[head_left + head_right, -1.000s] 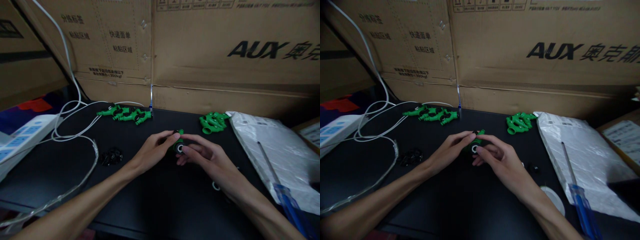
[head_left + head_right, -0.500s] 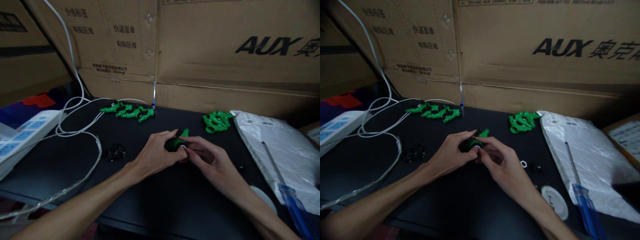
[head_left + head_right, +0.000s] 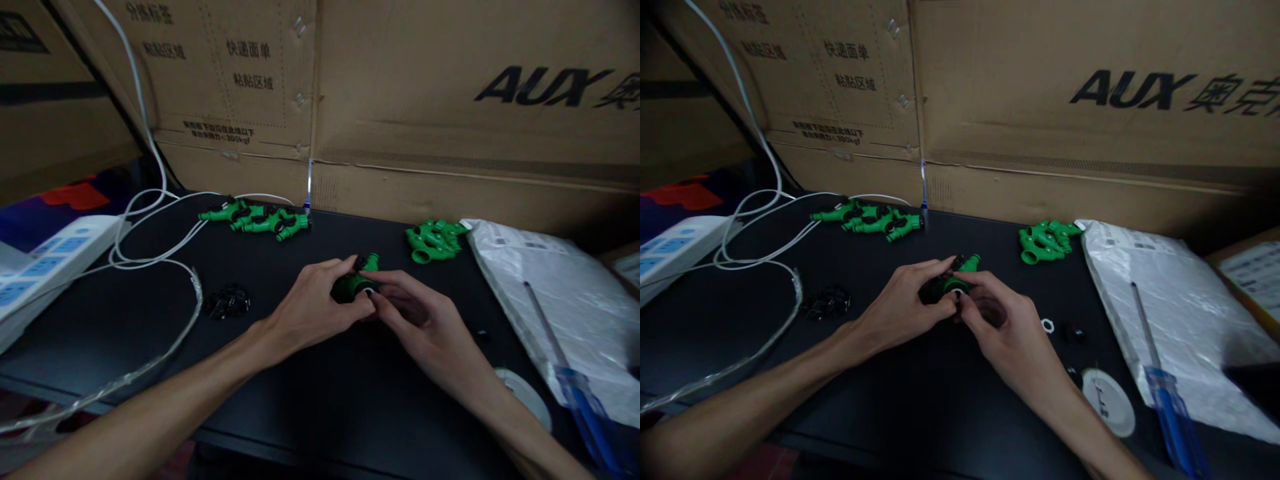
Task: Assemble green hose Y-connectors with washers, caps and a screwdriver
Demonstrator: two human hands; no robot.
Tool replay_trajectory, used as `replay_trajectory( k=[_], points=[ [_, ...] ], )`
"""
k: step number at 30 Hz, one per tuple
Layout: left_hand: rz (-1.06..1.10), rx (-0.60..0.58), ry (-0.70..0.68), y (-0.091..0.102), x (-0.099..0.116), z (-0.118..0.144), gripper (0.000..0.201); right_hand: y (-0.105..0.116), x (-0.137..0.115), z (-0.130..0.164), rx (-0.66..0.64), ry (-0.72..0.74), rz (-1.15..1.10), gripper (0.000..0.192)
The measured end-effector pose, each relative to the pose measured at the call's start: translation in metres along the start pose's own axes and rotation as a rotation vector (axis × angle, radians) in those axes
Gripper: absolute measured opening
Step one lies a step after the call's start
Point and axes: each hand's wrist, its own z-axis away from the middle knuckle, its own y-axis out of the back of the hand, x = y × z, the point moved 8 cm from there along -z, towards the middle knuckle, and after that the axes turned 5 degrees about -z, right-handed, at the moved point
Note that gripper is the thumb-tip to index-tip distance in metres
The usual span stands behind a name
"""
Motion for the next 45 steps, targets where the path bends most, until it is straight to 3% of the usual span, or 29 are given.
replay_trajectory(
  k=[8, 21, 25, 28, 35, 40, 45],
  points=[
    [-0.019, 0.005, 0.011, 0.0, 0.003, 0.002, 0.041, -0.001, 0.001, 0.002, 0.001, 0.015, 0.071, 0.024],
    [-0.032, 0.032, 0.025, -0.002, 0.001, 0.004, 0.041, -0.004, -0.002, 0.005, 0.03, 0.029, 0.09, 0.02],
    [-0.003, 0.049, 0.055, 0.001, -0.002, 0.003, 0.053, -0.003, -0.001, 0.005, 0.062, 0.029, 0.125, 0.019],
    [0.078, 0.063, 0.096, 0.003, -0.009, 0.002, 0.063, -0.002, -0.004, 0.003, 0.018, 0.053, 0.128, 0.023],
    [0.305, -0.045, 0.149, -0.005, -0.019, 0.002, 0.059, 0.002, -0.012, -0.001, -0.074, 0.128, 0.226, 0.046],
    [0.457, -0.15, 0.116, -0.008, -0.014, 0.001, 0.043, 0.007, -0.011, 0.0, -0.025, 0.178, 0.322, 0.043],
    [0.602, -0.257, 0.123, -0.013, -0.009, -0.001, 0.041, 0.008, -0.013, 0.0, -0.032, 0.178, 0.334, 0.043]
  ],
)
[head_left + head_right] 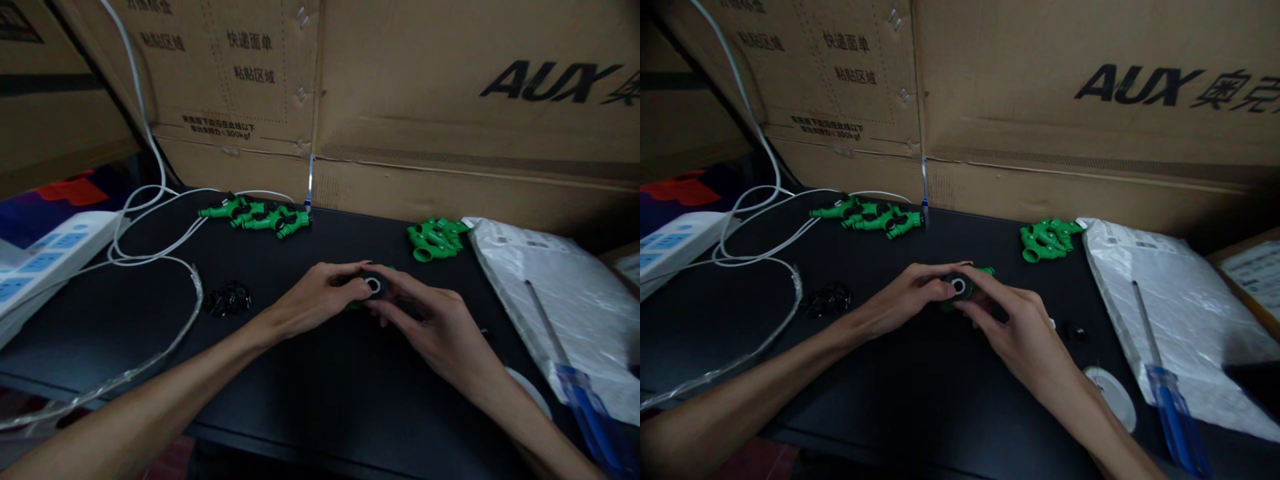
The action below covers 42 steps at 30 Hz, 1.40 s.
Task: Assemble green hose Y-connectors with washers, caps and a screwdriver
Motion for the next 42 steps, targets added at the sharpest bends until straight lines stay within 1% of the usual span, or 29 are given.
replay_trajectory(
  k=[5, 10, 12, 17, 25, 30, 32, 34, 36, 39, 42],
  points=[
    [0.063, -0.031, 0.049, -0.002, -0.005, -0.002, 0.043, 0.002, -0.006, -0.001, 0.001, 0.025, 0.003, 0.038],
    [0.13, -0.026, 0.086, -0.002, -0.012, -0.004, 0.05, 0.001, -0.006, -0.001, -0.017, 0.04, 0.018, 0.04],
    [0.145, -0.04, 0.088, -0.003, -0.014, -0.005, 0.053, 0.001, -0.004, 0.0, -0.025, 0.039, 0.018, 0.04],
    [0.131, -0.06, 0.085, -0.005, -0.014, -0.005, 0.052, 0.0, -0.001, 0.003, -0.033, 0.039, 0.022, 0.039],
    [0.14, -0.057, 0.057, -0.006, -0.012, -0.004, 0.048, -0.001, 0.0, 0.003, -0.036, 0.058, 0.03, 0.042],
    [0.115, -0.02, 0.081, -0.002, -0.012, -0.003, 0.052, 0.0, -0.001, 0.003, -0.041, 0.072, 0.045, 0.044],
    [0.097, -0.004, 0.045, 0.002, -0.007, -0.003, 0.05, 0.001, -0.004, 0.004, -0.036, 0.083, 0.057, 0.044],
    [0.067, 0.003, 0.0, 0.005, -0.001, -0.002, 0.05, 0.003, -0.008, 0.003, -0.028, 0.106, 0.082, 0.04],
    [0.052, -0.022, -0.02, 0.004, 0.002, 0.0, 0.052, 0.004, -0.013, 0.003, -0.014, 0.134, 0.113, 0.036],
    [0.077, -0.07, -0.02, -0.002, 0.003, 0.0, 0.057, 0.005, -0.017, 0.003, 0.001, 0.167, 0.156, 0.035],
    [0.094, -0.059, -0.016, -0.004, 0.001, 0.0, 0.063, 0.005, -0.017, 0.003, -0.003, 0.173, 0.177, 0.036]
  ],
)
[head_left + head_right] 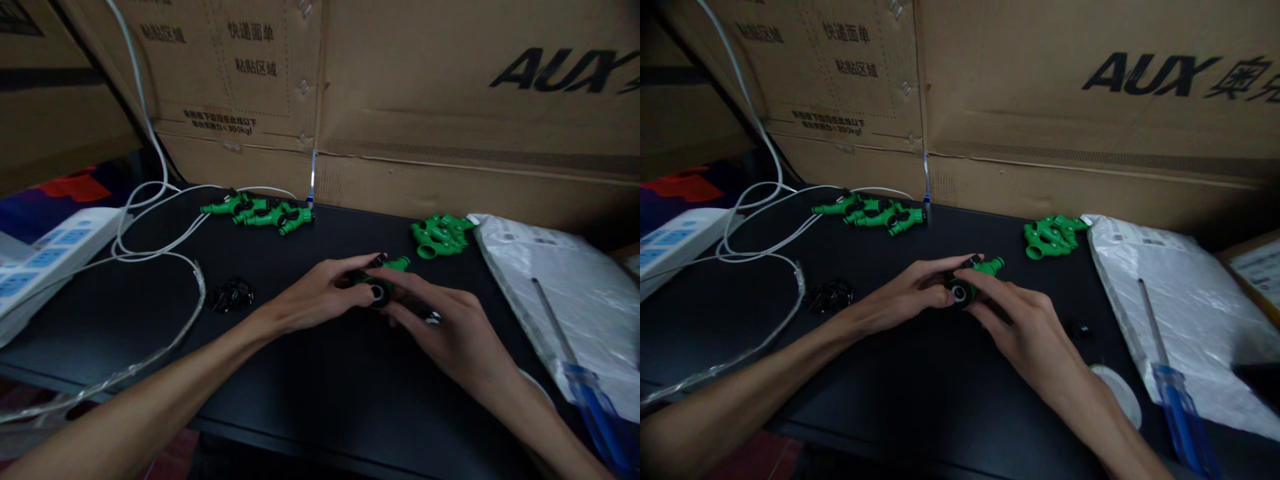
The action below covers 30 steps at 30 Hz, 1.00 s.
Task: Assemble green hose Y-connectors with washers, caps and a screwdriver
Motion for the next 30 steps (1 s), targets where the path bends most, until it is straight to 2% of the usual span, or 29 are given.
replay_trajectory(
  k=[6, 11, 18, 21, 26, 30],
  points=[
    [0.014, 0.007, 0.023, 0.002, -0.005, -0.001, 0.06, -0.003, 0.005, 0.003, -0.063, 0.007, 0.002, 0.044],
    [-0.01, 0.025, 0.057, 0.007, -0.007, -0.002, 0.075, -0.005, 0.007, 0.005, -0.142, 0.052, -0.016, 0.054],
    [0.049, 0.106, 0.1, 0.008, -0.011, -0.002, 0.061, 0.001, 0.001, -0.001, -0.009, 0.029, 0.01, 0.049],
    [0.066, 0.101, 0.104, 0.005, -0.011, -0.001, 0.056, -0.003, 0.0, -0.001, -0.017, 0.04, -0.01, 0.04],
    [0.146, 0.103, 0.098, 0.004, -0.016, -0.001, 0.058, -0.007, 0.002, 0.001, -0.045, 0.045, -0.023, 0.044],
    [0.113, 0.14, 0.089, 0.005, -0.018, -0.001, 0.057, -0.007, -0.001, 0.0, -0.047, 0.08, -0.012, 0.045]
  ],
)
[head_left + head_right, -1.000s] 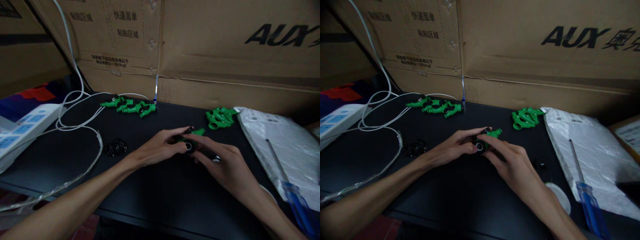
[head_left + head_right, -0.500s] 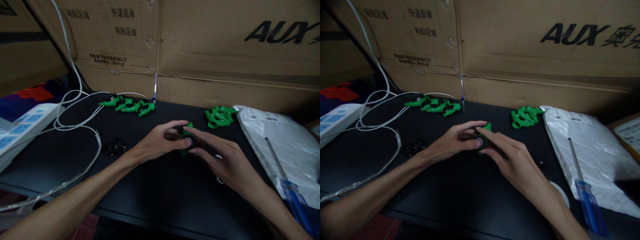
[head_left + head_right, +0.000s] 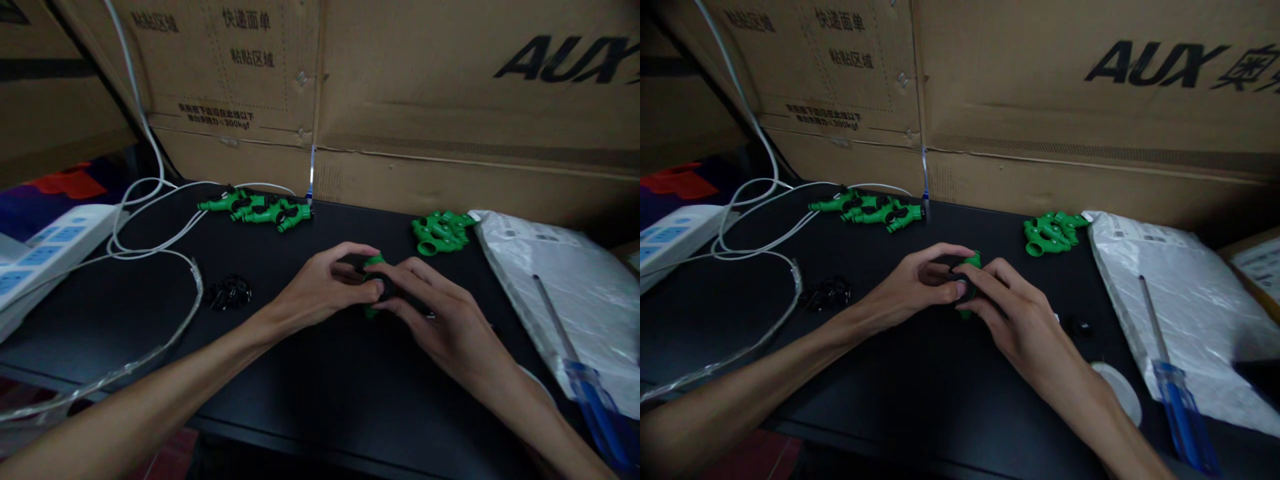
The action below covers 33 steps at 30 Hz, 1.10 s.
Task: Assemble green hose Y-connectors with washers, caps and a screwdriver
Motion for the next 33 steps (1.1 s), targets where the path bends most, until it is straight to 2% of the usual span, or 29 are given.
replay_trajectory(
  k=[4, 10, 16, 20, 23, 26, 29, 31, 33],
  points=[
    [-0.021, 0.031, -0.011, 0.001, 0.002, 0.002, 0.057, 0.001, -0.002, -0.001, 0.018, 0.025, 0.006, 0.043],
    [-0.01, -0.012, -0.034, -0.004, 0.007, 0.003, 0.053, 0.004, 0.001, 0.001, 0.052, 0.003, 0.072, 0.037],
    [-0.053, 0.007, -0.063, -0.005, 0.014, 0.005, 0.05, 0.006, -0.006, -0.001, 0.101, 0.038, 0.107, 0.036],
    [-0.074, 0.07, -0.045, 0.002, 0.016, 0.005, 0.046, 0.011, -0.001, -0.001, 0.159, -0.04, 0.095, 0.032],
    [-0.06, 0.185, -0.026, 0.014, 0.01, 0.002, 0.047, 0.012, 0.013, 0.002, 0.186, -0.146, 0.07, 0.032],
    [-0.065, 0.23, -0.05, 0.02, 0.002, -0.004, 0.051, 0.01, 0.028, 0.005, 0.176, -0.218, 0.074, 0.032],
    [-0.164, 0.237, -0.074, 0.024, -0.004, -0.008, 0.051, 0.005, 0.033, 0.004, 0.121, -0.209, 0.126, 0.028],
    [-0.292, 0.249, -0.089, 0.027, -0.003, -0.006, 0.05, 0.002, 0.034, 0.003, 0.075, -0.189, 0.204, 0.025],
    [-0.459, 0.256, -0.119, 0.027, 0.001, -0.003, 0.042, -0.002, 0.035, 0.003, 0.032, -0.183, 0.285, 0.024]
  ],
)
